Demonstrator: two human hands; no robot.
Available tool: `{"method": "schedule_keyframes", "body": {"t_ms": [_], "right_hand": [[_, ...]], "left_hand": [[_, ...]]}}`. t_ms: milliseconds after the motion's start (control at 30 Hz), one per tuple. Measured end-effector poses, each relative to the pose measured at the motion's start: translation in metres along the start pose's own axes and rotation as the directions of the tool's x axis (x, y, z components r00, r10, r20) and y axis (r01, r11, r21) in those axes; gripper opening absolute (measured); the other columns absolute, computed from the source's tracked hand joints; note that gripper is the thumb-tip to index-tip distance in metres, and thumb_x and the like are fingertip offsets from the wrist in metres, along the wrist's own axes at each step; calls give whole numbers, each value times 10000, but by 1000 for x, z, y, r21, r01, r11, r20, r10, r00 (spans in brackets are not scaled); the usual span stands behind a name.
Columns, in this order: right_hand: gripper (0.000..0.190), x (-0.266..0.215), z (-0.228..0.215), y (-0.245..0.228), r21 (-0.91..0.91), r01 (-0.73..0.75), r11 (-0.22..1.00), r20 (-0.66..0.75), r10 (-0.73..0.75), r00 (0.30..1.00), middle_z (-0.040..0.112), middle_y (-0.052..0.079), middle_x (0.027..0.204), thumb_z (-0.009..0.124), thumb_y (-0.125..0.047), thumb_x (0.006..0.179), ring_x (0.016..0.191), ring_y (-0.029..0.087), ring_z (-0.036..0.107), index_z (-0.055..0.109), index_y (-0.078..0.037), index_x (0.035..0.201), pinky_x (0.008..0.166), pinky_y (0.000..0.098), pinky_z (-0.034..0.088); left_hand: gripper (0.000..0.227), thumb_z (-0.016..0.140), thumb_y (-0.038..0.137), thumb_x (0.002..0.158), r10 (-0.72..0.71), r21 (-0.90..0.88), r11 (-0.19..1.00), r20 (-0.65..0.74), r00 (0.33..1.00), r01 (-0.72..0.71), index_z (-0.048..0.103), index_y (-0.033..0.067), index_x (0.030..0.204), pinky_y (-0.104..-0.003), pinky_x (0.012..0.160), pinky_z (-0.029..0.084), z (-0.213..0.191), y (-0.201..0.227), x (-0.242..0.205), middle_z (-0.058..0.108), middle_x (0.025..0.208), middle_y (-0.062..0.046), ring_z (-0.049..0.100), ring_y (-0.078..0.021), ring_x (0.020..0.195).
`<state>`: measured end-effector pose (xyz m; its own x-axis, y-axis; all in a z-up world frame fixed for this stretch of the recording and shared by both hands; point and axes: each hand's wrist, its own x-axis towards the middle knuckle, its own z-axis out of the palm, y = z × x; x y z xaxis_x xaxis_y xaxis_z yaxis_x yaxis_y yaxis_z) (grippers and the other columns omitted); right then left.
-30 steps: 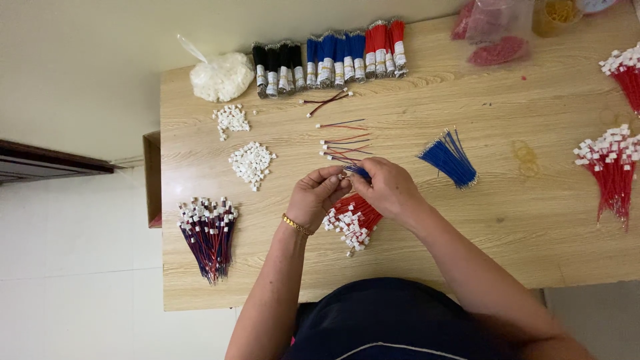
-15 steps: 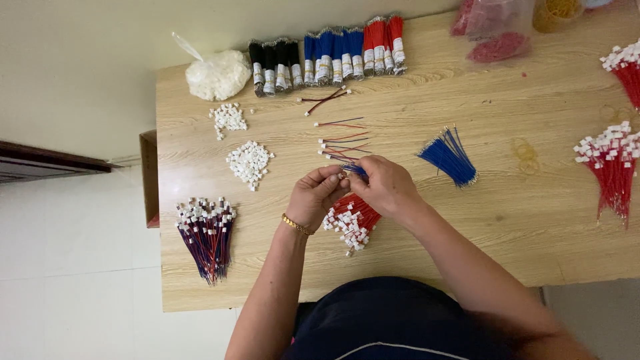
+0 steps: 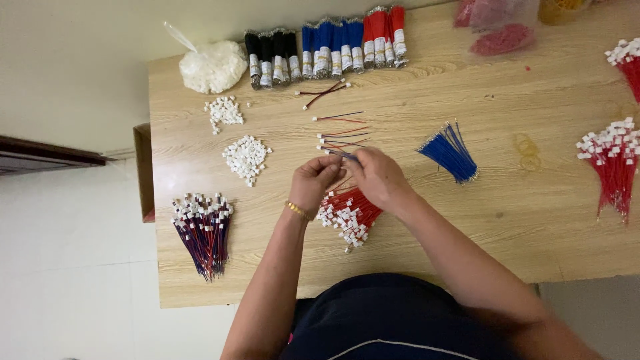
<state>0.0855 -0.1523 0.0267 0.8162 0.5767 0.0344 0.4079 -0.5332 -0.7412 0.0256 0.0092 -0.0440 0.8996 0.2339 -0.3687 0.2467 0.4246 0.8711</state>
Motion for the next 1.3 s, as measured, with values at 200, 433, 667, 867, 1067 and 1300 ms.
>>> {"method": "schedule_keyframes", "body": {"t_ms": [200,433,667,867,1067,1300], "right_hand": [[190,5,-34,3,207,-61,977,-142,91,986,622,128,933,476,-167,1047,914,297,644,614,-38,1062,813,409,520],[214,-12,-42,-6,302,-84,950,-221,155,963,617,117,717,500,-189,1053,649,231,628,659,-47,1046,682,389,529],[177,-22,-20,-8,297,-263,918,-1,275,961,623,96,664,499,-272,1016,611,261,620,584,-120,1047,625,410,508],[121,-24,0,7,527,-251,812,49,265,963,607,88,671,647,-83,899,494,129,572,666,3,982,494,260,481],[147,-30,0,10,638,-247,730,66,267,961,611,92,714,631,-61,900,463,104,557,663,12,1023,441,226,461],[162,-32,-2,10,659,-287,695,97,300,949,610,99,720,604,-78,910,452,86,544,637,20,1035,382,182,418]], "left_hand": [[198,699,67,871,116,524,849,-65,991,-65,730,130,1056,-230,635,587,-31,2,19,728,913,-82,707,-161,728],[320,722,178,785,197,920,372,49,979,-121,708,254,1096,-401,927,534,-51,-6,-2,648,1109,-45,640,-294,1068],[288,655,460,831,-81,1000,0,9,997,-9,724,262,1027,-386,845,570,-57,-31,-11,621,1026,-20,679,-269,962],[185,694,375,818,6,996,-16,88,996,-88,705,228,930,-368,792,571,-63,-43,-7,638,913,-26,677,-243,925],[134,674,321,843,18,990,3,141,990,-141,725,257,950,-366,786,576,-59,-43,-3,651,924,-35,674,-261,919],[110,719,269,801,21,982,-35,187,982,-186,714,228,903,-361,800,581,-62,-50,2,642,930,-29,671,-257,927]]}}
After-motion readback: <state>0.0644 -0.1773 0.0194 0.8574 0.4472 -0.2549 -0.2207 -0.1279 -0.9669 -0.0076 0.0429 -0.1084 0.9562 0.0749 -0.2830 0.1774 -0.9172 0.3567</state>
